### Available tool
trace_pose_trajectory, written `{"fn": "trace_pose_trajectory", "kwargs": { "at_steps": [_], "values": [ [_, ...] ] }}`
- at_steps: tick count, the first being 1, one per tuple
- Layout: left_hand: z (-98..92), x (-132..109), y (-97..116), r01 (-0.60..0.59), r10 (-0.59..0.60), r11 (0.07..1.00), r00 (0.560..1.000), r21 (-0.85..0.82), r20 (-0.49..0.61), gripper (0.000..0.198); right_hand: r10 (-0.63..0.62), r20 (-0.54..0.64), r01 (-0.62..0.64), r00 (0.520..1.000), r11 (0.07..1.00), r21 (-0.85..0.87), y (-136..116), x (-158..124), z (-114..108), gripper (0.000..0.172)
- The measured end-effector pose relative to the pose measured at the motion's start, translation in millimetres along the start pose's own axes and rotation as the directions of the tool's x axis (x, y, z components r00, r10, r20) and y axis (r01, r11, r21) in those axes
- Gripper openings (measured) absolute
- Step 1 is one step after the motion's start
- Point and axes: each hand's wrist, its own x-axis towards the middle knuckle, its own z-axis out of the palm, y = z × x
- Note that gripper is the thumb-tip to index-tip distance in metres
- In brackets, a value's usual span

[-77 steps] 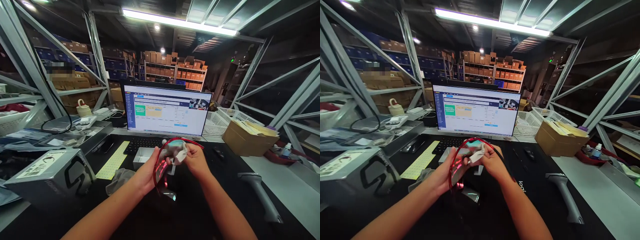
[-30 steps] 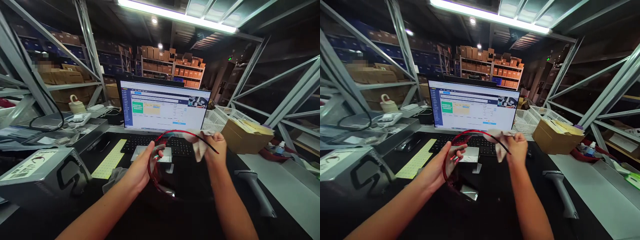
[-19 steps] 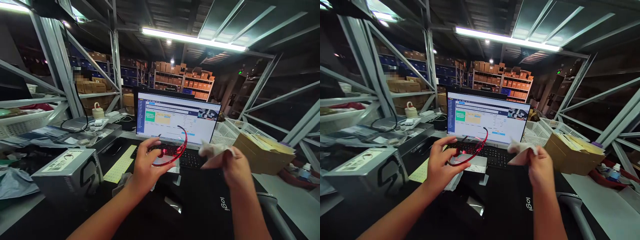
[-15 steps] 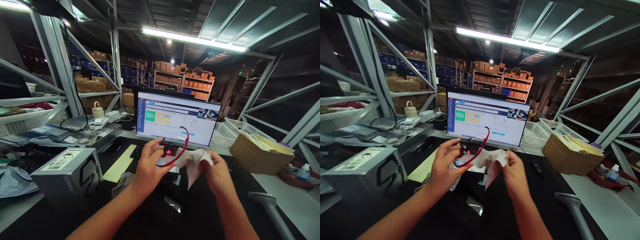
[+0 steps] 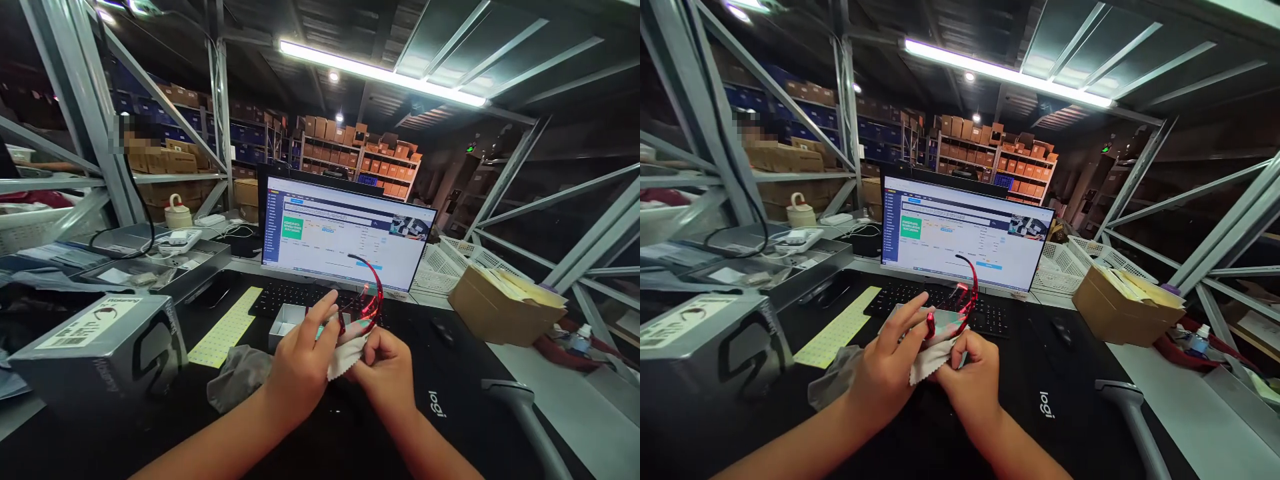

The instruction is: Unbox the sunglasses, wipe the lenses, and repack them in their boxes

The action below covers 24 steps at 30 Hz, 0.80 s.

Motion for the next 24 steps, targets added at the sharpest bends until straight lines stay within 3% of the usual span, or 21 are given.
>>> {"fn": "trace_pose_trajectory", "kwargs": {
  "at_steps": [4, 6, 11, 16, 19, 21, 24],
  "values": [
    [1.8, -2.8, 5.1, 0.017, -0.02, 0.999, 0.999, 0.052, 0.044, 0.02, -0.155, -0.133, 0.143, 0.979, 0.985, -0.096, 9.9, -9.5, 13.0, 0.022],
    [4.7, -4.5, 5.5, 0.054, -0.055, 0.998, 0.992, 0.014, 0.113, 0.023, -0.173, -0.146, 0.159, 0.974, 0.982, -0.099, 11.7, -9.1, 14.5, 0.023],
    [4.8, -2.1, 5.8, 0.131, -0.1, 0.986, 0.961, -0.106, 0.257, 0.033, 0.114, -0.09, -0.101, 0.989, 0.986, 0.134, 1.9, 10.9, -10.7, 0.025],
    [0.9, 5.0, 6.3, 0.013, 0.05, 0.979, 0.953, -0.205, 0.3, 0.022, 0.403, -0.042, -0.317, 0.914, 0.777, 0.544, -8.6, 41.7, -47.4, 0.048],
    [3.9, 3.8, 5.1, -0.008, 0.075, 0.975, 0.952, -0.221, 0.298, 0.022, 0.479, -0.009, -0.374, 0.878, 0.697, 0.612, -8.4, 50.1, -50.9, 0.056],
    [5.2, 1.7, 4.1, 0.019, 0.042, 0.981, 0.95, -0.192, 0.308, 0.021, 0.472, -0.043, -0.356, 0.881, 0.718, 0.598, -5.8, 47.5, -43.3, 0.054],
    [4.0, -0.8, 1.7, 0.081, -0.034, 0.988, 0.946, -0.133, 0.324, 0.024, 0.308, -0.159, -0.22, 0.938, 0.884, 0.413, 1.1, 31.1, -21.5, 0.041]
  ]
}}
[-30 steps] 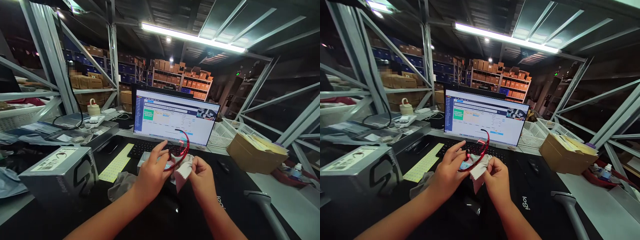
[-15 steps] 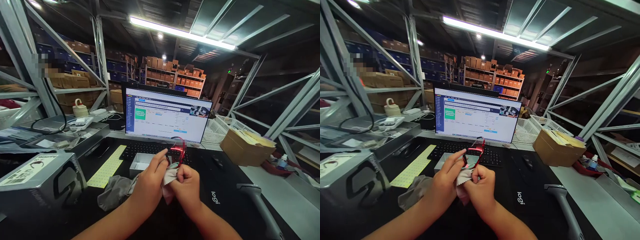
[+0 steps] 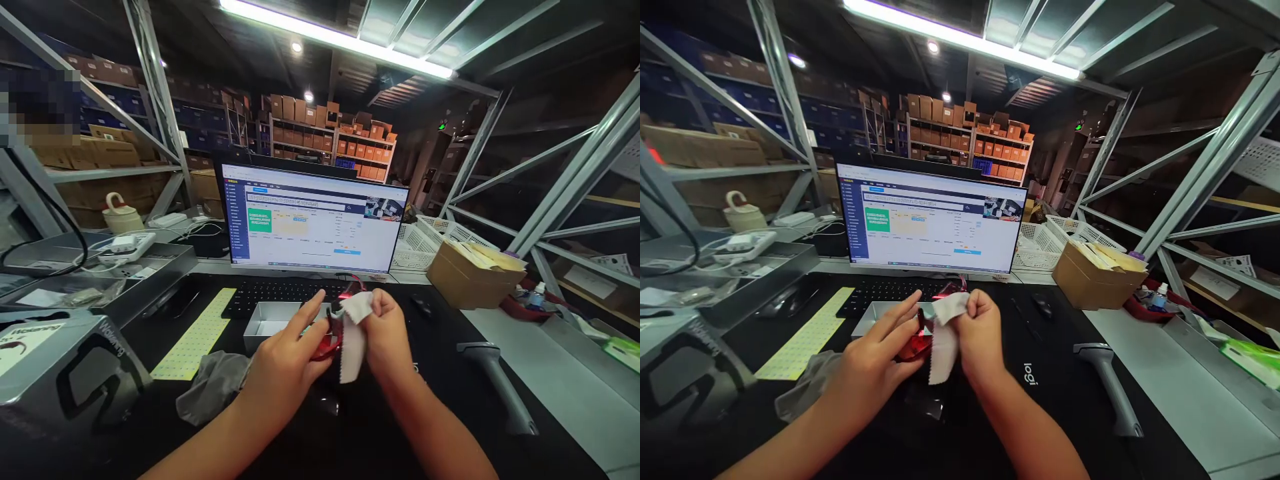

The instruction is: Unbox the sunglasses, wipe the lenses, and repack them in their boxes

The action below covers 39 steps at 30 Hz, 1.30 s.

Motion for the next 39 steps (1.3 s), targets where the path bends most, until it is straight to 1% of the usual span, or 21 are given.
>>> {"fn": "trace_pose_trajectory", "kwargs": {
  "at_steps": [2, 4, 6, 7, 8, 10, 12, 13, 16, 18, 21, 23, 25, 27, 28, 30, 32, 34, 36, 37, 39],
  "values": [
    [-1.7, -1.0, -2.4, 0.05, -0.05, 0.999, 0.999, 0.019, -0.014, 0.03, -0.191, 0.043, 0.196, 0.981, 0.96, -0.202, 16.3, -15.5, 8.9, 0.033],
    [-3.3, -1.1, -5.3, 0.077, -0.076, 0.997, 0.997, 0.018, -0.029, 0.036, -0.363, 0.124, 0.383, 0.923, 0.858, -0.341, 31.5, -29.0, 15.8, 0.027],
    [-4.3, -0.3, -7.9, 0.09, -0.09, 0.996, 0.996, -0.011, -0.018, 0.037, -0.448, 0.186, 0.484, 0.874, 0.788, -0.381, 40.0, -36.1, 18.8, 0.023],
    [-4.6, 0.3, -8.9, 0.092, -0.092, 0.995, 0.996, -0.035, -0.005, 0.037, -0.444, 0.198, 0.486, 0.874, 0.79, -0.373, 40.2, -36.4, 18.6, 0.023],
    [-4.7, 1.0, -9.4, 0.09, -0.09, 0.994, 0.996, -0.058, 0.008, 0.037, -0.41, 0.192, 0.453, 0.891, 0.82, -0.35, 37.4, -34.5, 17.0, 0.023],
    [-4.7, 2.5, -9.3, 0.062, -0.06, 0.993, 0.998, -0.098, 0.023, 0.036, -0.282, 0.144, 0.311, 0.949, 0.915, -0.258, 23.8, -25.4, 10.3, 0.024],
    [-4.3, 3.9, -8.2, -0.014, 0.017, 0.992, 1.0, -0.125, 0.024, 0.031, -0.131, 0.068, 0.137, 0.989, 0.987, -0.09, 4.2, -11.6, 0.1, 0.029],
    [-3.9, 4.6, -7.7, -0.064, 0.066, 0.99, 0.998, -0.122, 0.018, 0.027, -0.049, 0.043, 0.049, 0.998, 0.999, 0.014, -5.5, -4.2, -5.4, 0.034],
    [-2.1, 7.2, -7.2, -0.214, 0.213, 0.975, 0.977, -0.062, -0.014, 0.019, 0.169, 0.061, -0.179, 0.984, 0.947, 0.267, -25.5, 14.3, -18.1, 0.053],
    [-1.0, 9.0, -7.8, -0.285, 0.284, 0.959, 0.957, -0.005, -0.049, 0.019, 0.24, 0.067, -0.249, 0.968, 0.907, 0.34, -28.6, 20.8, -20.8, 0.06],
    [-1.1, 10.5, -9.6, -0.331, 0.337, 0.941, 0.937, 0.075, -0.095, 0.021, 0.249, 0.064, -0.254, 0.966, 0.894, 0.368, -24.2, 23.1, -18.6, 0.056],
    [-3.1, 10.6, -11.6, -0.323, 0.334, 0.94, 0.936, 0.107, -0.113, 0.019, 0.235, 0.126, -0.264, 0.964, 0.907, 0.329, -21.6, 24.4, -19.1, 0.049],
    [-6.8, 10.8, -15.0, -0.305, 0.316, 0.947, 0.94, 0.099, -0.13, 0.016, 0.241, 0.222, -0.291, 0.945, 0.928, 0.231, -23.0, 29.3, -26.2, 0.046],
    [-12.2, 11.7, -19.7, -0.286, 0.295, 0.955, 0.944, 0.078, -0.145, 0.014, 0.249, 0.297, -0.279, 0.922, 0.958, 0.061, -29.3, 38.2, -41.6, 0.045],
    [-15.4, 12.6, -22.2, -0.276, 0.283, 0.959, 0.947, 0.065, -0.151, 0.014, 0.222, 0.309, -0.223, 0.925, 0.974, -0.034, -34.2, 43.0, -51.8, 0.044],
    [-22.2, 14.7, -26.7, -0.254, 0.257, 0.966, 0.955, 0.039, -0.15, 0.017, 0.069, 0.291, -0.009, 0.954, 0.979, -0.205, -46.6, 50.4, -73.9, 0.04],
    [-29.0, 16.8, -29.5, -0.239, 0.238, 0.971, 0.964, 0.009, -0.118, 0.021, -0.162, 0.258, 0.252, 0.952, 0.896, -0.365, -60.4, 51.0, -92.9, 0.035],
    [-34.6, 18.3, -30.8, -0.239, 0.237, 0.971, 0.969, -0.025, -0.066, 0.023, -0.349, 0.279, 0.446, 0.895, 0.738, -0.507, -72.2, 43.6, -102.7, 0.031],
    [-38.4, 18.7, -31.4, -0.249, 0.248, 0.968, 0.968, -0.04, -0.023, 0.023, -0.442, 0.387, 0.585, 0.81, 0.56, -0.586, -78.7, 31.3, -101.0, 0.029],
    [-39.4, 18.6, -31.7, -0.262, 0.261, 0.964, 0.965, -0.037, -0.011, 0.022, -0.452, 0.467, 0.649, 0.76, 0.482, -0.589, -79.4, 24.8, -96.2, 0.029],
    [-40.1, 17.8, -32.0, -0.284, 0.285, 0.959, 0.958, -0.016, 0.02, 0.021, -0.402, 0.645, 0.76, 0.65, 0.36, -0.541, -75.7, 13.4, -81.9, 0.029]
  ]
}}
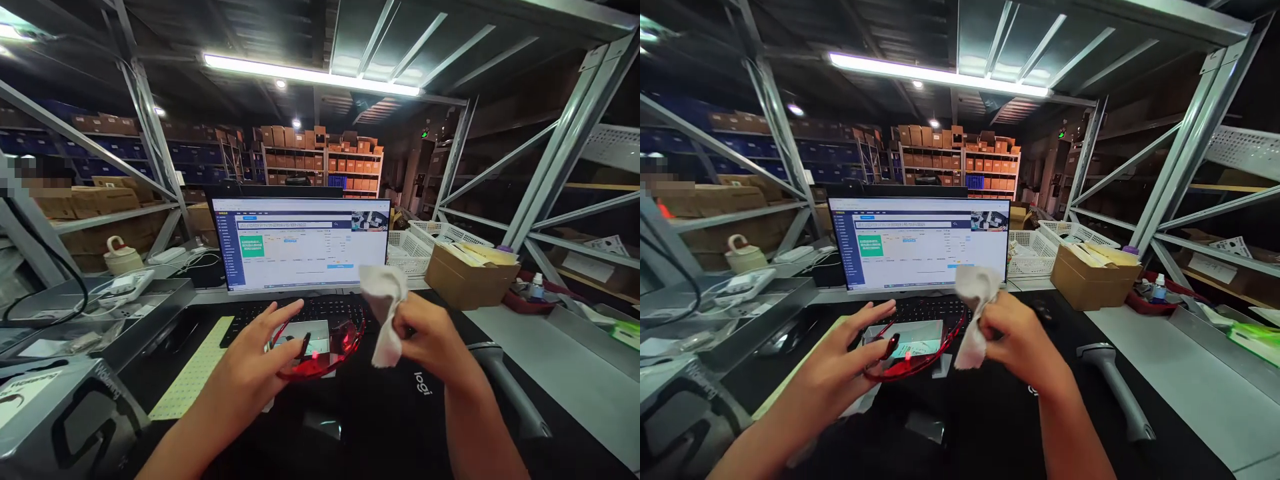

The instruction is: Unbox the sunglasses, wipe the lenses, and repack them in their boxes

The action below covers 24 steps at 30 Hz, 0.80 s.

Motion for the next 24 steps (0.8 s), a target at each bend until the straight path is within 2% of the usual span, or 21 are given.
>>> {"fn": "trace_pose_trajectory", "kwargs": {
  "at_steps": [3, 5, 9, 12, 16, 18, 20, 22, 24],
  "values": [
    [1.0, -0.8, 1.6, -0.007, 0.006, 1.0, 0.997, 0.015, 0.078, 0.016, -0.186, 0.232, 0.2, 0.955, 0.979, -0.037, -17.1, 3.4, 23.4, 0.025],
    [1.6, 0.0, 4.0, 0.0, -0.001, 1.0, 0.992, 0.013, 0.124, 0.012, -0.233, 0.298, 0.268, 0.926, 0.96, -0.084, -25.0, 5.3, 35.7, 0.023],
    [1.5, 3.8, 9.1, -0.032, 0.028, 0.999, 0.987, 0.026, 0.159, 0.014, -0.256, 0.342, 0.305, 0.904, 0.947, -0.1, -36.6, 5.6, 45.6, 0.022],
    [1.4, 5.1, 11.3, -0.062, 0.049, 0.994, 0.989, 0.089, 0.143, 0.02, -0.24, 0.333, 0.305, 0.912, 0.939, -0.157, -41.1, 2.0, 52.7, 0.027],
    [5.9, 3.9, 13.4, -0.12, 0.102, 0.979, 0.988, 0.163, 0.114, 0.017, -0.25, 0.302, 0.325, 0.92, 0.917, -0.231, -38.8, -4.9, 76.1, 0.025],
    [10.3, 3.3, 14.2, -0.166, 0.148, 0.965, 0.984, 0.202, 0.1, 0.014, -0.198, 0.247, 0.25, 0.949, 0.946, -0.204, -35.0, -7.1, 86.3, 0.026],
    [14.4, 3.4, 14.4, -0.196, 0.18, 0.949, 0.98, 0.246, 0.089, 0.013, -0.064, 0.252, 0.102, 0.965, 0.985, -0.137, -30.3, -7.2, 88.5, 0.03],
    [16.5, 4.2, 13.6, -0.21, 0.198, 0.941, 0.978, 0.266, 0.072, 0.01, 0.068, 0.369, -0.069, 0.927, 0.998, -0.011, -23.8, -4.4, 81.3, 0.032],
    [15.8, 5.3, 11.9, -0.211, 0.207, 0.943, 0.977, 0.256, 0.041, 0.008, 0.087, 0.533, -0.2, 0.841, 0.967, 0.158, -15.2, 0.4, 68.2, 0.035]
  ]
}}
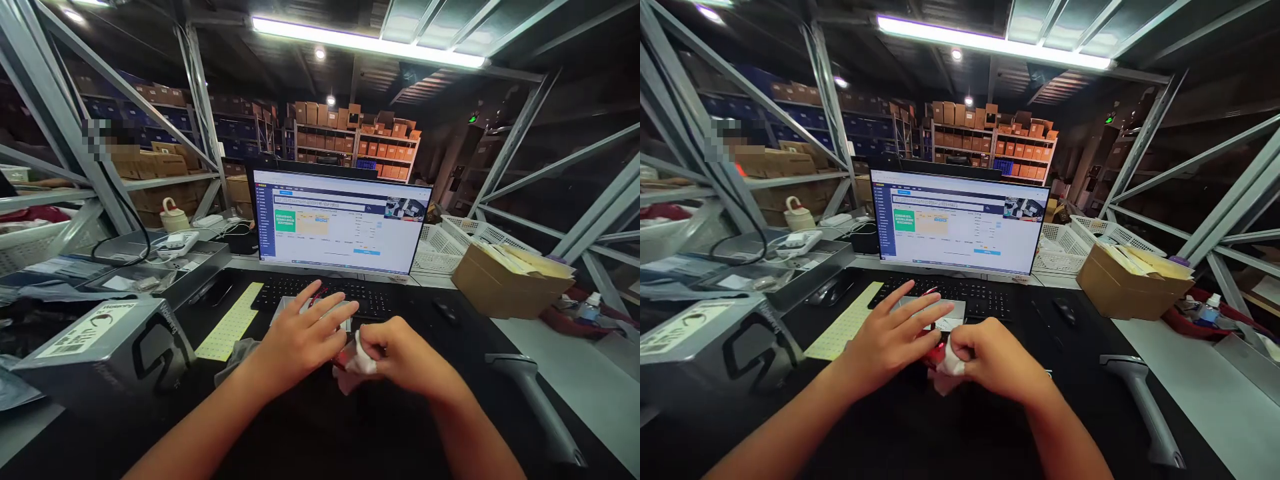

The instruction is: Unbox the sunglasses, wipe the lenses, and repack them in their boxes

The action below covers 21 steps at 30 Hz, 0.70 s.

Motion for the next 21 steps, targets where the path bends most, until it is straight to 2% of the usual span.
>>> {"fn": "trace_pose_trajectory", "kwargs": {
  "at_steps": [1, 3, 5, 8, 10, 12, 14, 15, 18, 21],
  "values": [
    [-1.1, 0.3, -1.4, 0.008, -0.008, 1.0, 1.0, -0.009, -0.019, 0.009, -0.007, 0.075, -0.001, 0.997, 0.995, 0.096, 3.1, -1.0, -8.3, 0.037],
    [-4.4, 0.5, -4.3, 0.036, -0.037, 0.999, 0.998, -0.023, -0.043, 0.01, -0.042, 0.151, 0.007, 0.988, 0.974, 0.227, 9.2, -2.3, -21.9, 0.042],
    [-7.3, 0.5, -6.5, 0.053, -0.054, 0.998, 0.997, -0.02, -0.048, 0.011, -0.053, 0.149, 0.01, 0.987, 0.961, 0.275, 12.9, -2.8, -27.9, 0.044],
    [-7.3, 0.5, -7.2, 0.054, -0.053, 0.998, 0.997, 0.013, -0.052, 0.012, -0.03, 0.137, -0.008, 0.99, 0.963, 0.269, 8.9, -2.3, -19.2, 0.041],
    [-3.9, 0.5, -6.3, 0.031, -0.029, 0.999, 0.998, 0.031, -0.05, 0.012, 0.025, 0.096, -0.047, 0.995, 0.97, 0.24, 1.0, -0.8, -5.3, 0.038],
    [0.3, -0.2, -6.2, -0.018, 0.021, 0.998, 0.998, 0.053, -0.055, 0.012, 0.084, -0.017, -0.079, 0.996, 0.978, 0.195, -6.4, 2.0, 8.8, 0.034],
    [2.7, -1.4, -8.2, -0.04, 0.046, 0.996, 0.996, 0.083, -0.074, 0.011, 0.101, -0.112, -0.08, 0.989, 0.982, 0.173, -9.0, 5.6, 16.5, 0.032],
    [2.9, -2.2, -10.0, -0.031, 0.039, 0.995, 0.995, 0.096, -0.088, 0.01, 0.092, -0.112, -0.07, 0.989, 0.98, 0.186, -7.9, 7.1, 16.8, 0.032],
    [0.0, -3.5, -15.7, 0.02, -0.004, 0.992, 0.993, 0.126, -0.119, 0.008, 0.037, 0.016, -0.04, 0.999, 0.956, 0.289, 1.4, 8.8, 5.8, 0.035],
    [-3.0, -3.4, -17.7, 0.011, 0.007, 0.99, 0.991, 0.138, -0.132, 0.011, 0.009, 0.111, -0.05, 0.994, 0.927, 0.371, 9.5, 6.8, -8.4, 0.035]
  ]
}}
